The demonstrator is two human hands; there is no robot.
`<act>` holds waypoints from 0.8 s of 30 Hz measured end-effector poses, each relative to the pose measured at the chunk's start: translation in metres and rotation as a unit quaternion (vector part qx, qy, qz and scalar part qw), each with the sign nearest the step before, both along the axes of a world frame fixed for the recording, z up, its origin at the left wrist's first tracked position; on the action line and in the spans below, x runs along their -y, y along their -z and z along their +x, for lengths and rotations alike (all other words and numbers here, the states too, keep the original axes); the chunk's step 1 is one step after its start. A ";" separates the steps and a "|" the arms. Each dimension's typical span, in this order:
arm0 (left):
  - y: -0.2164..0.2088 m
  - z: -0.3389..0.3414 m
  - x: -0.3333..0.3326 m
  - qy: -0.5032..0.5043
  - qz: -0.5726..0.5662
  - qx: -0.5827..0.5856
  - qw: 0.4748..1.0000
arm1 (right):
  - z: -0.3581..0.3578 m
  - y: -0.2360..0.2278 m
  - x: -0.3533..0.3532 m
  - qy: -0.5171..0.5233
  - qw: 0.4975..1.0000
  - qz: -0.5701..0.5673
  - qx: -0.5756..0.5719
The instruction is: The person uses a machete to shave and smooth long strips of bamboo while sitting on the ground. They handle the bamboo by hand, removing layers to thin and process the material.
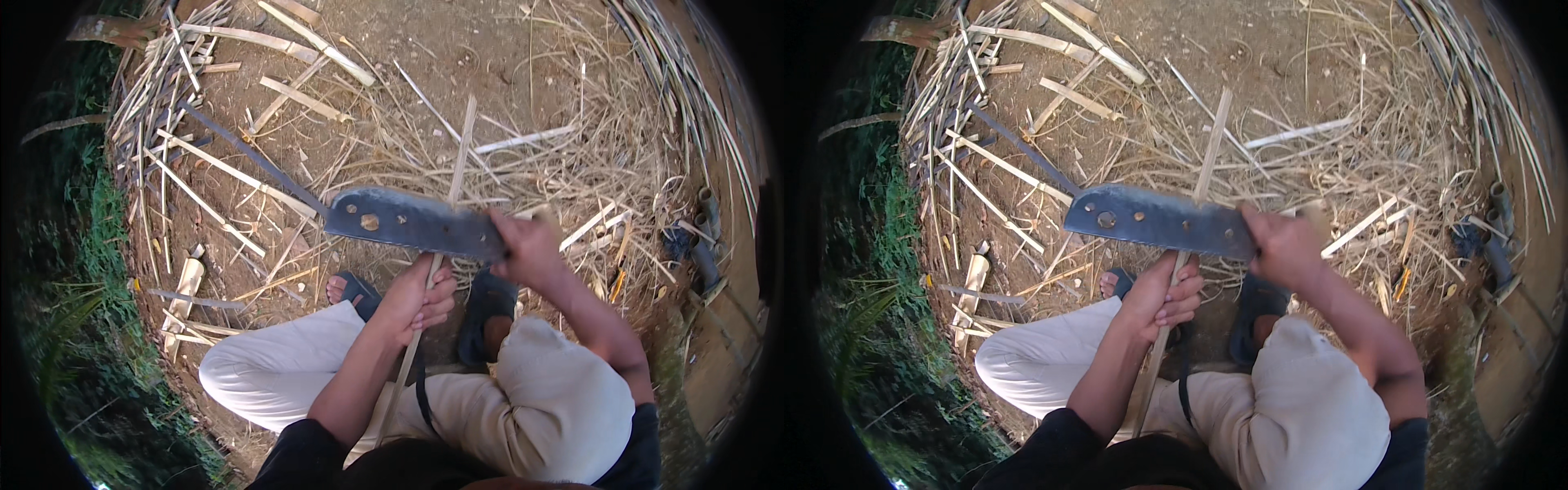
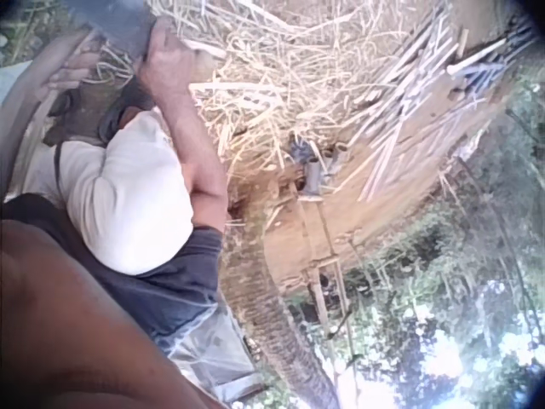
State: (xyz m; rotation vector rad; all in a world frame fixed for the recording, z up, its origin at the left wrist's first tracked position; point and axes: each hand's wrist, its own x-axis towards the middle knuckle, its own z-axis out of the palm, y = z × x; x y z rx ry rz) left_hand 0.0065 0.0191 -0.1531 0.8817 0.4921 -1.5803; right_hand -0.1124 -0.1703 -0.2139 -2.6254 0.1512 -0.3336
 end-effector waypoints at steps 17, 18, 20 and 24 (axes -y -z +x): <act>0.007 -0.015 -0.014 0.035 0.018 -0.033 0.999 | 0.005 0.004 0.045 0.106 0.979 -0.051 -0.168; 0.010 -0.011 -0.012 0.038 0.019 -0.031 0.999 | 0.001 0.000 0.031 0.081 0.978 -0.048 -0.188; 0.002 -0.011 -0.012 0.043 0.011 -0.031 0.999 | 0.001 -0.007 0.022 0.012 0.987 -0.090 -0.135; 0.005 -0.017 -0.014 0.058 0.008 -0.018 0.998 | 0.010 0.017 0.076 0.145 0.970 -0.009 -0.197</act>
